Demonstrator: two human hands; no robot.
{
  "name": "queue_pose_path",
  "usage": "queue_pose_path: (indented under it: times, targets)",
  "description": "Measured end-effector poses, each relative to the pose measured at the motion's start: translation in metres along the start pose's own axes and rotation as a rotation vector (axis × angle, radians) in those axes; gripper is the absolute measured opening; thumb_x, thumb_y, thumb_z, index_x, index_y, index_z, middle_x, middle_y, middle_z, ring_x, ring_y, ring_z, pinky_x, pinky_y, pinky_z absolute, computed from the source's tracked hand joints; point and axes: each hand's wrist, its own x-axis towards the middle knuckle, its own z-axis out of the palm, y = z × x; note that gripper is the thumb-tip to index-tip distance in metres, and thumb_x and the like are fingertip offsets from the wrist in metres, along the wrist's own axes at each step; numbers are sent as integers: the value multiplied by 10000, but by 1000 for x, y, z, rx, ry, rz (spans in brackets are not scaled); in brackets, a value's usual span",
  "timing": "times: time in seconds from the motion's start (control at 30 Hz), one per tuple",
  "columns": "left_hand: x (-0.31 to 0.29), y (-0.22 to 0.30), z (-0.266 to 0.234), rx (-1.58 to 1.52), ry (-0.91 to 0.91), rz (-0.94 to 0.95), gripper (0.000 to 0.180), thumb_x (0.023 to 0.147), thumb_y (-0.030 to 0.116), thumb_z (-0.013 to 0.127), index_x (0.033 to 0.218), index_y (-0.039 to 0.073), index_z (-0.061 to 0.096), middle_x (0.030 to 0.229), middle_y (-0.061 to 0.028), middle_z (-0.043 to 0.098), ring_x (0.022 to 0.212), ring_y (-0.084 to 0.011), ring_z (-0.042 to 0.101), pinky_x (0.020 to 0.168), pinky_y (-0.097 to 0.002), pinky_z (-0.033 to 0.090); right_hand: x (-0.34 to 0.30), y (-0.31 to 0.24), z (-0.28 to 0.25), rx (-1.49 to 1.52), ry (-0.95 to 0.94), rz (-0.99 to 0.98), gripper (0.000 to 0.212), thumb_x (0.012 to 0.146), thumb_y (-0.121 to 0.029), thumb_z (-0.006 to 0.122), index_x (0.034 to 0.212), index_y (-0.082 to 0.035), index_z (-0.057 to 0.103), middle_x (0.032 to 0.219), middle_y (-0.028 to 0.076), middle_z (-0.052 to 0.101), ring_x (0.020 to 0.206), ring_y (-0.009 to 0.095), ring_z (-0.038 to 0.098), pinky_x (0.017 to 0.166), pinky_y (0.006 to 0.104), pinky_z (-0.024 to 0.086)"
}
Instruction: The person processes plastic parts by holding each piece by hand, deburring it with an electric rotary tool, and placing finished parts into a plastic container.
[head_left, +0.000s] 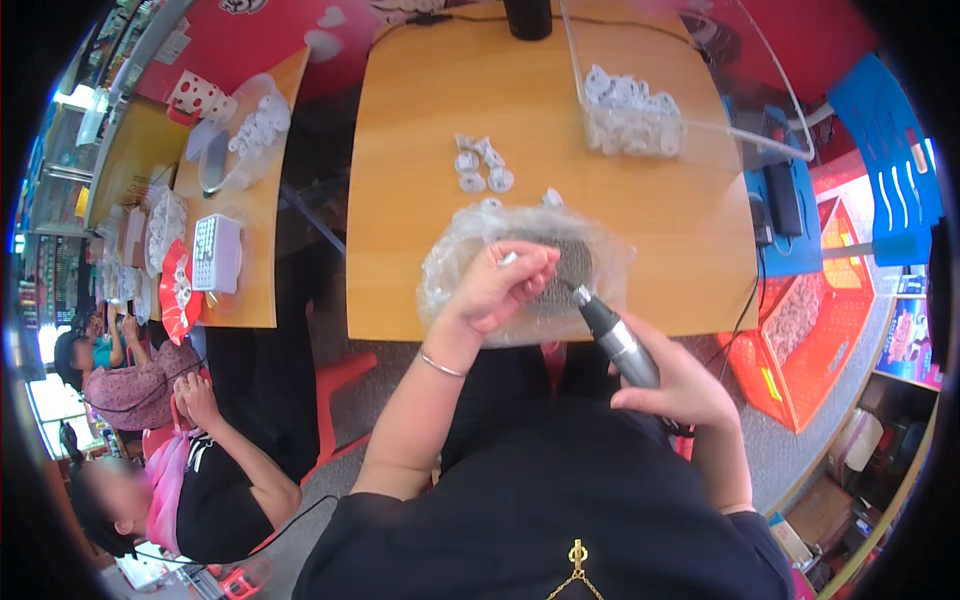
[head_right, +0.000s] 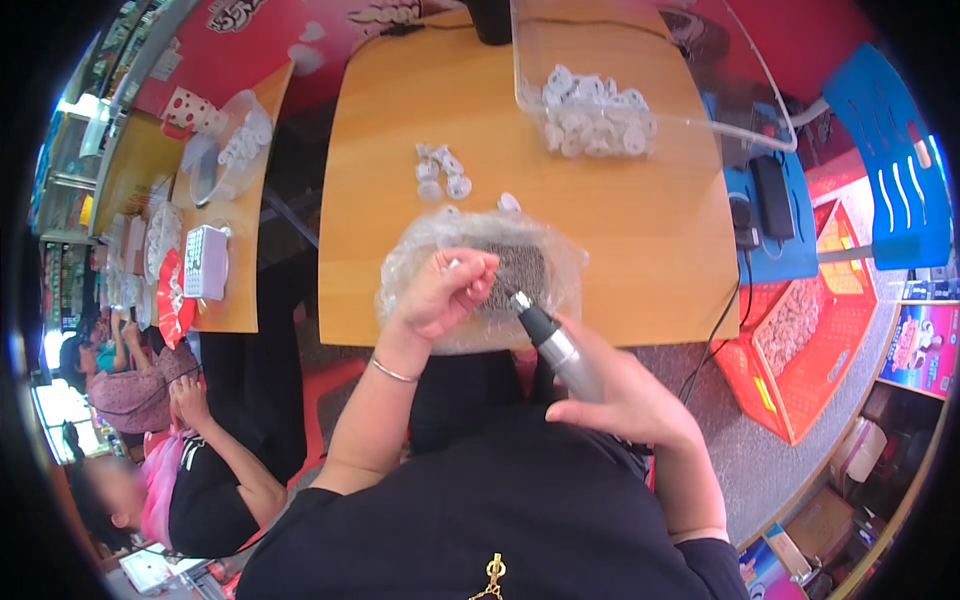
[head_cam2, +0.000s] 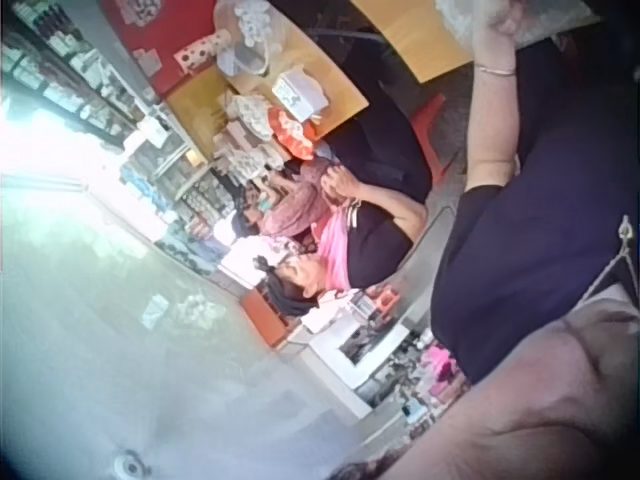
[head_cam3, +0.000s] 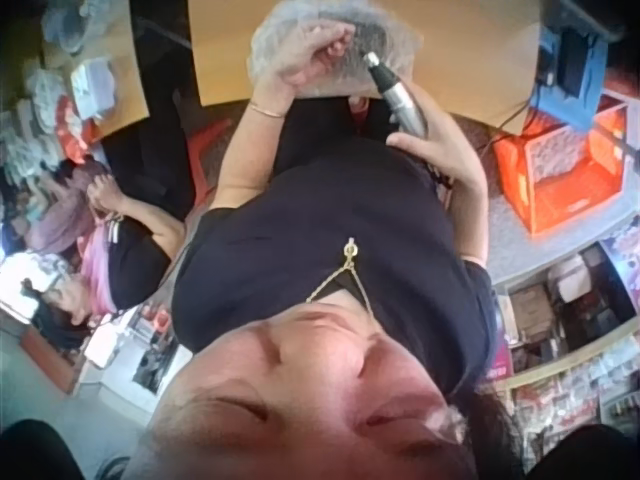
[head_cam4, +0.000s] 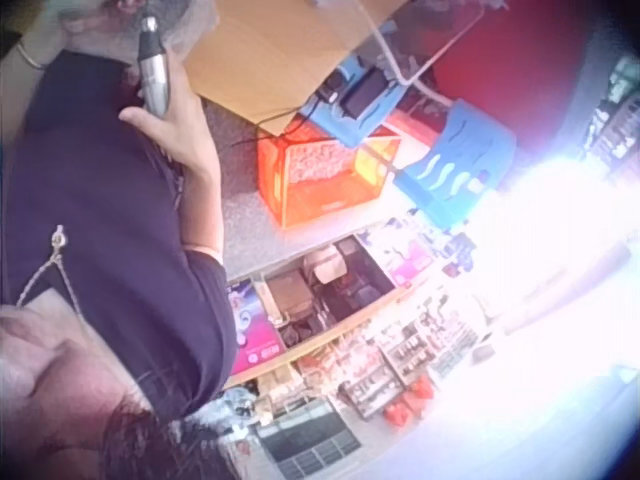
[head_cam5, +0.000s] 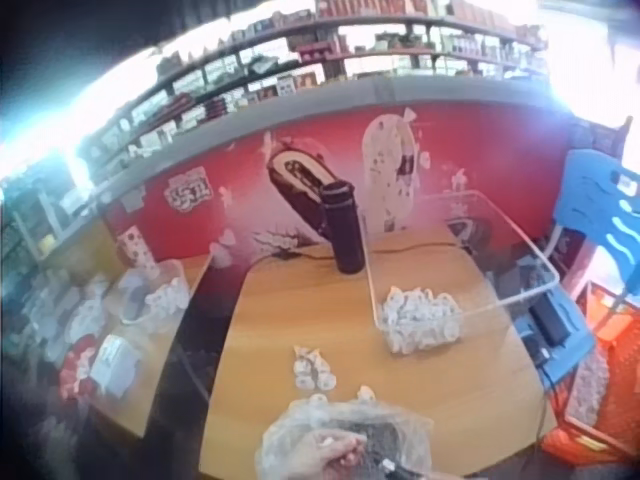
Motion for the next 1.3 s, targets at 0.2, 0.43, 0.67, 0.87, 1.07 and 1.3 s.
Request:
queue_pose_path:
  times: [0.2,0.43,0.67,0.87,1.07,1.3]
  targets:
    - [1,5,2,44,27,31,172,866,70,660,1016,-13,661,843,-65,676,701,-75,628,643,-185,532,2,5,-1,27,19,-41,920,709,-236,824,1438,-40,299,979,70,549,770,99,529,723,251,454]
    - [4,0,1,56,60,38,161,879,109,657,983,-13,662,816,-55,667,682,-76,615,618,-190,518,0,11,-2,21,35,-17,918,710,-231,822,1440,-44,297,975,68,551,768,100,529,726,251,452]
    - [4,-3,3,135,50,66,171,889,161,652,953,3,672,798,-54,660,667,-82,606,606,-194,509,7,6,-1,6,0,-10,914,711,-241,822,1434,-40,300,973,68,551,775,103,529,731,256,451]
    - [7,1,5,179,29,67,180,895,177,646,926,0,662,799,-62,656,671,-95,614,596,-204,507,13,8,-3,4,2,-31,908,712,-238,820,1431,-40,303,1008,66,537,824,114,535,745,259,455]
    - [5,2,3,143,7,70,195,907,187,629,921,-7,641,807,-78,654,675,-108,626,597,-206,516,11,-1,-4,13,-13,-10,890,697,-176,814,1420,-39,313,1076,70,532,875,139,547,786,286,467]
    - [1,2,11,146,26,52,216,925,221,600,887,10,620,804,-53,635,660,-89,607,582,-190,501,9,3,-4,30,-35,-45,914,700,-190,829,1432,-46,302,1043,65,532,862,125,555,759,276,467]
